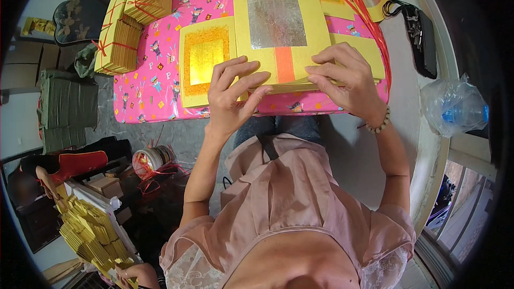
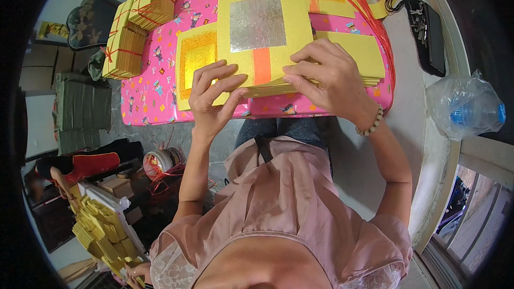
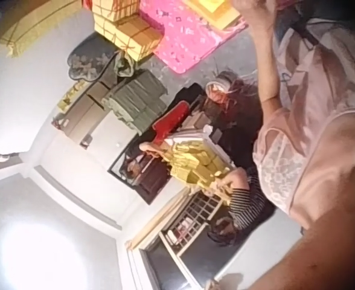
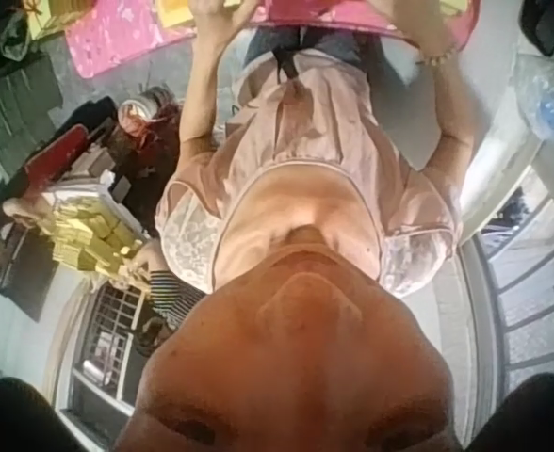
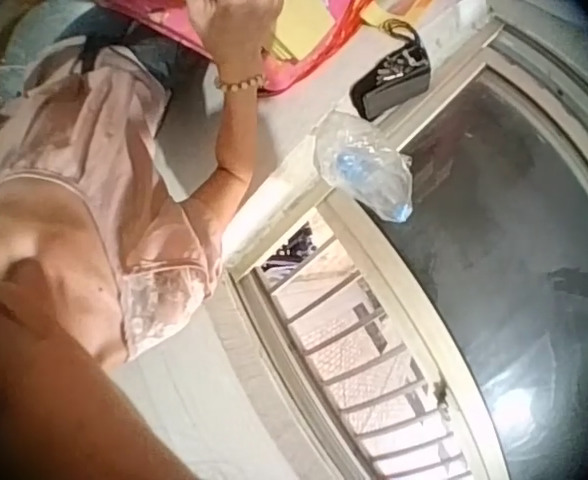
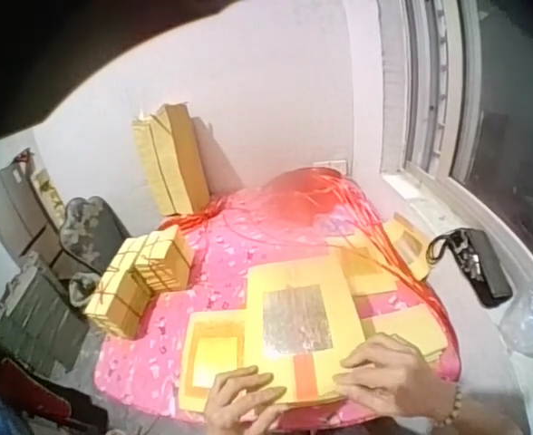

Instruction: Folding and stacking yellow joss paper.

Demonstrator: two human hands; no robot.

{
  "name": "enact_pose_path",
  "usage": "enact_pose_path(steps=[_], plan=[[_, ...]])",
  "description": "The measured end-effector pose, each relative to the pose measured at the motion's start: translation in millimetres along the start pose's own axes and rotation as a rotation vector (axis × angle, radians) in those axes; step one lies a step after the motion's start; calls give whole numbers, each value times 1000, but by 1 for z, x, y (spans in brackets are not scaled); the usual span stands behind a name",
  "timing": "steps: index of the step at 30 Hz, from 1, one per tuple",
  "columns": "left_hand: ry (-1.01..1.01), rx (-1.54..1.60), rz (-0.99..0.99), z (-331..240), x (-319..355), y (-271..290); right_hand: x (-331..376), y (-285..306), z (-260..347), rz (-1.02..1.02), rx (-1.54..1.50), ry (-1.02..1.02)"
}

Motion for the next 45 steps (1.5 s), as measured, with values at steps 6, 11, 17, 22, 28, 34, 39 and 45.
enact_pose_path(steps=[6,11,17,22,28,34,39,45], plan=[[19,6,-17,-1,-5,-1,-1,0,2,11,-123,-116],[57,27,-55,-2,-6,-2,-1,-1,1,16,-170,-159],[83,58,-68,-1,-7,-2,-2,0,1,25,-173,-165],[109,53,-70,-2,-5,-2,-1,-1,4,18,-171,-179],[106,56,-83,-1,-3,-4,0,-4,2,11,-173,-190],[90,60,-102,0,-7,-5,-3,-2,1,0,-173,-184],[23,-12,-100,2,-14,-4,-2,-2,-4,-17,-178,-172],[-5,-102,34,1,-26,8,-8,11,6,6,67,21]])
Point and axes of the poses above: each hand's wrist, its own x-axis away from the middle knuckle, its own y-axis out of the back of the hand, z = x × y, the point moved 1 cm from there along -x, towards the middle knuckle, and after that the axes turned 6 degrees about -y, right-handed, at the moved point
